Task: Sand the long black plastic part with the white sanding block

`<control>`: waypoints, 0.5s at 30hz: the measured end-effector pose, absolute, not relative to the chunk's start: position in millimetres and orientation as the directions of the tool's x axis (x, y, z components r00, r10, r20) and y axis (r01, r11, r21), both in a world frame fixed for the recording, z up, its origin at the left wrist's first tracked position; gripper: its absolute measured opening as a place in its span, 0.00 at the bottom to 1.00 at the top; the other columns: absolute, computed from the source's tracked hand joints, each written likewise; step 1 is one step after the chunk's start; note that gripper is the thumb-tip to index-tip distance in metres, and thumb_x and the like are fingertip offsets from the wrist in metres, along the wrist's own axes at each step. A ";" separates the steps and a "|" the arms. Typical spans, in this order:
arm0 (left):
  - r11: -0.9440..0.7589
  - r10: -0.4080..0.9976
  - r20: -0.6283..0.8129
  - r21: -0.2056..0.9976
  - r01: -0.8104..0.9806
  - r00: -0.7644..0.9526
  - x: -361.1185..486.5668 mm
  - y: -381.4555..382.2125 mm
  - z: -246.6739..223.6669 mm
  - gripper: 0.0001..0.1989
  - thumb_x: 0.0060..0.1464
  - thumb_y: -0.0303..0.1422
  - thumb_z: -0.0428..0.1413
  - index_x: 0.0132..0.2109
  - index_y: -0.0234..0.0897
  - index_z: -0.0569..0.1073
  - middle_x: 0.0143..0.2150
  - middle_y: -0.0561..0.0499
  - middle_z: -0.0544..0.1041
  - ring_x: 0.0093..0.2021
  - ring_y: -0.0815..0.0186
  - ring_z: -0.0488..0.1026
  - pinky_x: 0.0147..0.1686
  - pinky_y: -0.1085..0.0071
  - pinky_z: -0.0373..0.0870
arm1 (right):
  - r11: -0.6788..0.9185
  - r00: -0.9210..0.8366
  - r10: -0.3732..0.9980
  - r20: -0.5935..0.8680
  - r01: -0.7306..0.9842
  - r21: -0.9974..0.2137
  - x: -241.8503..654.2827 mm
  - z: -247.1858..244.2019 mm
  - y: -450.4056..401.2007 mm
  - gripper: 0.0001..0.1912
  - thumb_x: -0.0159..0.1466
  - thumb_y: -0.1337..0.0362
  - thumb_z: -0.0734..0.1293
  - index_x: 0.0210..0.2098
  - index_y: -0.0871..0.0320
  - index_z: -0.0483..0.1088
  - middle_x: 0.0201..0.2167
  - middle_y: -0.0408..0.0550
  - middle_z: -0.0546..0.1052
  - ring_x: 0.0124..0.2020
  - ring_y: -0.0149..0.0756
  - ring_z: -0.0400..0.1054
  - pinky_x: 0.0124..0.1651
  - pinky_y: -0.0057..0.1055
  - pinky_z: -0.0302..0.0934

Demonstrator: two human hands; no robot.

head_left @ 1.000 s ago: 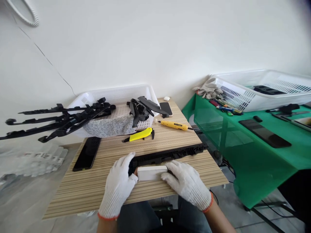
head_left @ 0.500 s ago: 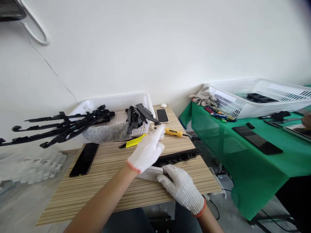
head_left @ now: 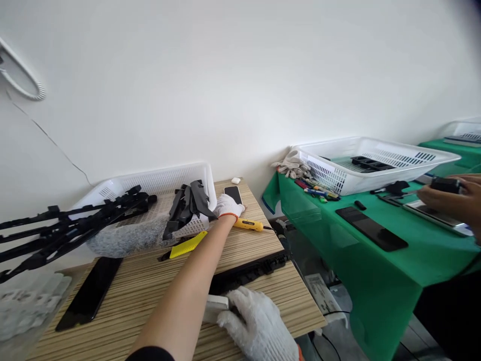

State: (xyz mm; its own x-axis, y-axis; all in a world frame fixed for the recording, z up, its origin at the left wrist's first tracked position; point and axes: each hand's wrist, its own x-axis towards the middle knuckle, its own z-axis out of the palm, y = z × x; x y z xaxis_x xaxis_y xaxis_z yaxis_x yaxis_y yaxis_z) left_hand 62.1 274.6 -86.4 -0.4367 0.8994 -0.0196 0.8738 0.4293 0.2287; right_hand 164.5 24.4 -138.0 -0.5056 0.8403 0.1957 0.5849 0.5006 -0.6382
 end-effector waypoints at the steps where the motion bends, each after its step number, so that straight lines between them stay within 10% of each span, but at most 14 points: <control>1: 0.436 0.896 -0.023 0.223 0.872 -0.443 63.5 277.9 -88.2 0.42 0.39 0.49 0.67 0.56 0.26 0.67 0.54 0.27 0.73 0.55 0.43 0.72 0.46 0.57 0.72 | 0.496 -0.505 0.841 0.193 0.579 -0.647 164.5 -138.2 24.6 0.13 0.68 0.52 0.64 0.33 0.54 0.68 0.30 0.41 0.74 0.31 0.33 0.68 0.31 0.29 0.44; 15: 0.431 0.872 0.090 0.323 0.843 -0.481 40.8 285.2 -86.5 0.21 0.63 0.42 0.54 0.57 0.34 0.69 0.53 0.43 0.74 0.49 0.59 0.74 0.49 0.55 0.73 | 0.474 -0.506 0.848 0.157 0.594 -0.650 164.4 -132.4 23.2 0.11 0.66 0.54 0.66 0.33 0.54 0.68 0.31 0.41 0.74 0.31 0.33 0.68 0.32 0.30 0.43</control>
